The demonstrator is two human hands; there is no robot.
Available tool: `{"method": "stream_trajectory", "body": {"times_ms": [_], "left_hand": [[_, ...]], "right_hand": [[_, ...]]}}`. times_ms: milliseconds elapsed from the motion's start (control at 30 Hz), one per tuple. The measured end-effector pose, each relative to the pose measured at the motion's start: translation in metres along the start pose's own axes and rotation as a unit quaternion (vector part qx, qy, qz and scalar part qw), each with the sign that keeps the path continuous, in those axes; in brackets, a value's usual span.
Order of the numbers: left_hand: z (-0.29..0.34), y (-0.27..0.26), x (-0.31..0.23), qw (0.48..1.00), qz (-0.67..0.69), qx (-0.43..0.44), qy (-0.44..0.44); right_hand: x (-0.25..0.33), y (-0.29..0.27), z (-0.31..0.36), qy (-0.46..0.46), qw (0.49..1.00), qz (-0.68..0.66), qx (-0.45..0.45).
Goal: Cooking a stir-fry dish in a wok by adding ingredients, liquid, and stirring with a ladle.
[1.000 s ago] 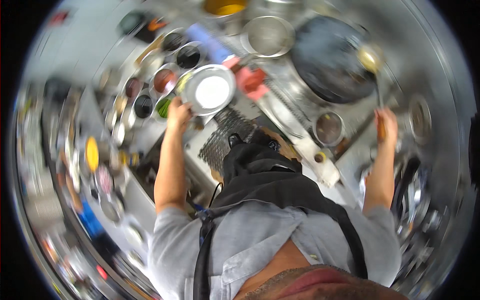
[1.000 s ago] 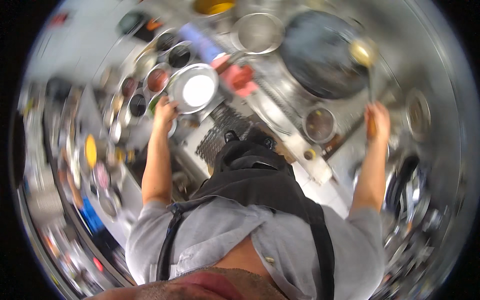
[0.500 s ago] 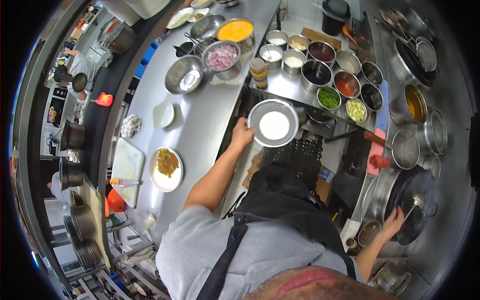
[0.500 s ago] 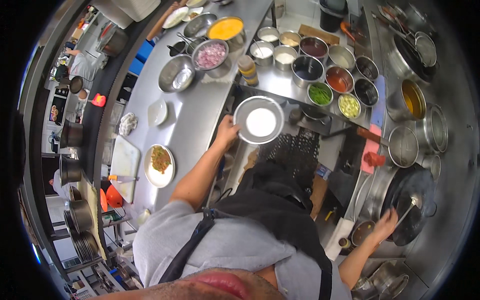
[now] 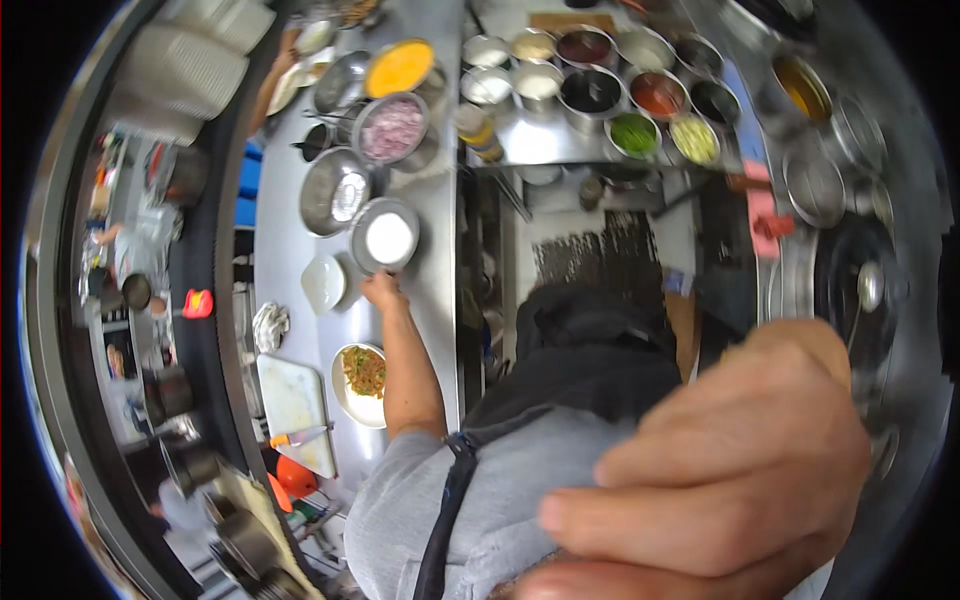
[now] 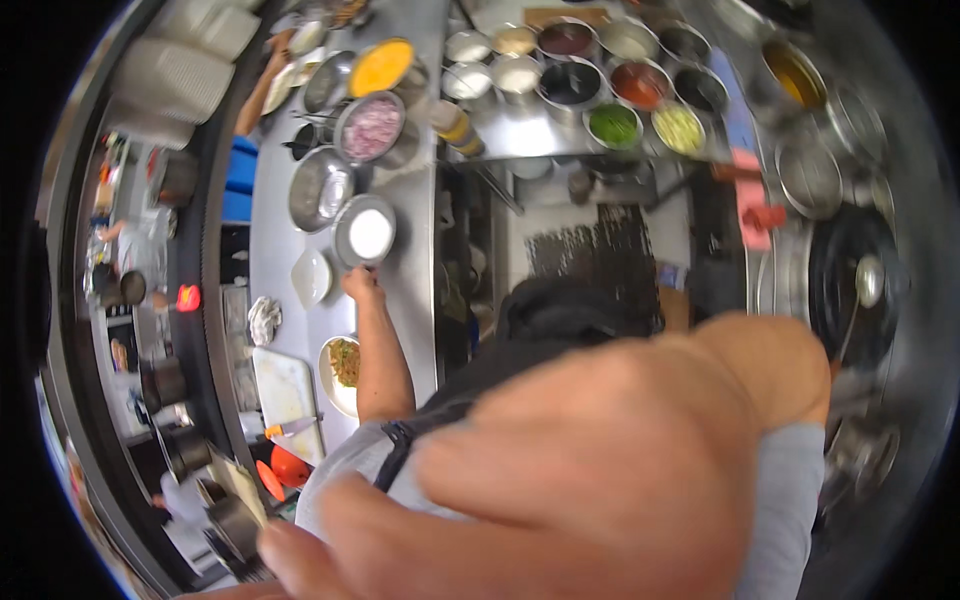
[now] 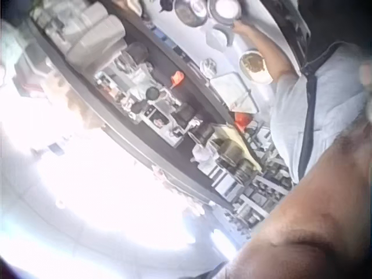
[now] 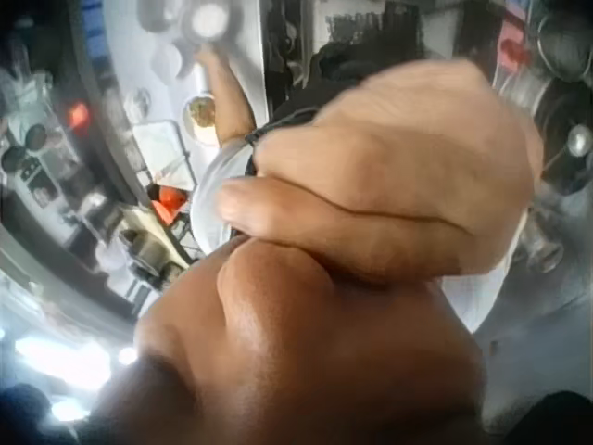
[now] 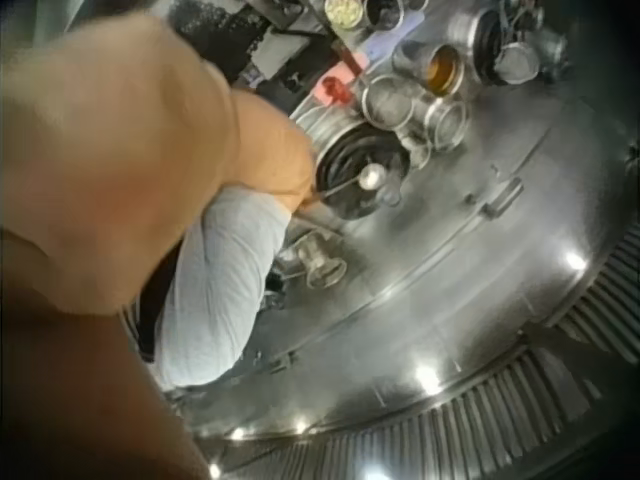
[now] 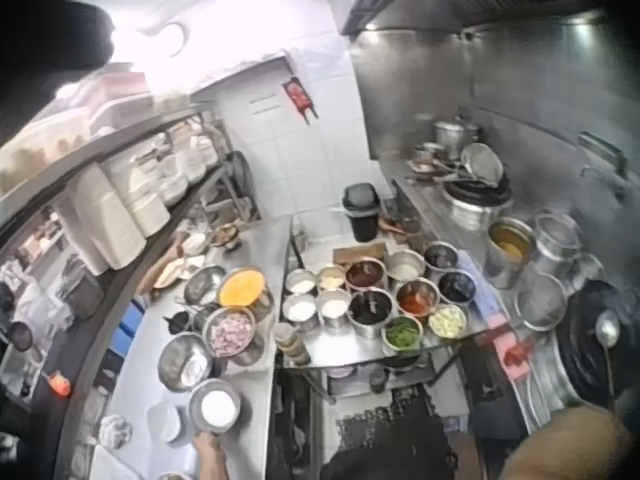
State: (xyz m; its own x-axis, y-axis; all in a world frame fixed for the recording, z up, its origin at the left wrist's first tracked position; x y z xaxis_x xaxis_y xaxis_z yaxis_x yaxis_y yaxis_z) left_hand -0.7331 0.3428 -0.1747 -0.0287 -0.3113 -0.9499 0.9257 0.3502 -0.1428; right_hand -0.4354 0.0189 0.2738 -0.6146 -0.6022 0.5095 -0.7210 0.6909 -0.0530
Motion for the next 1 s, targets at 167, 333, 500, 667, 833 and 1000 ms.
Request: {"method": "stream_trajectory", "body": {"times_ms": [167, 333, 500, 667, 833, 1000], "left_hand": [[-0.066, -0.036, 0.045, 0.998, -0.001, 0.036, -0.042], [0.034, 0.028, 0.058, 0.994, 0.076, 0.024, -0.075], [0.173, 0.107, 0.053, 0.95, -0.124, 0.259, -0.12], [0.309, 0.262, 0.053, 0.806, -0.159, 0.565, 0.077], [0.533, 0.379, 0.027, 0.609, -0.196, 0.757, 0.135], [0.712, 0.412, 0.073, 0.401, -0.301, 0.862, 0.073]], "right_hand": [[-0.016, -0.019, 0.032, -0.001, 0.925, -0.379, 0.026], [0.023, -0.139, 0.04, 0.151, 0.985, 0.052, 0.07], [0.025, -0.273, 0.123, 0.208, 0.937, 0.272, -0.066], [-0.03, -0.445, 0.293, 0.425, 0.664, 0.568, -0.235], [-0.061, -0.483, 0.428, 0.626, 0.58, 0.309, -0.419], [-0.065, -0.425, 0.412, 0.567, 0.681, 0.336, -0.32]]}}
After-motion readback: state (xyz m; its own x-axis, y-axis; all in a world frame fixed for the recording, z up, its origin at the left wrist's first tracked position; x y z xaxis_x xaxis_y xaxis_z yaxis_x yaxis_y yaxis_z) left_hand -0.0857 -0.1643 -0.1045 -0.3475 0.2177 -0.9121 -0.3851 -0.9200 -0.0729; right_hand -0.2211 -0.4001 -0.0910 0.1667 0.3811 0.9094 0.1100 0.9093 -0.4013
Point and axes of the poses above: each hand's wrist, its own z-axis away from the middle knuckle, its own y-axis out of the palm, x = y × z, the point moved 3 cm from there along -z, towards the middle knuckle, and after that the axes turned 4 degrees about x, right-handed, at the moved point
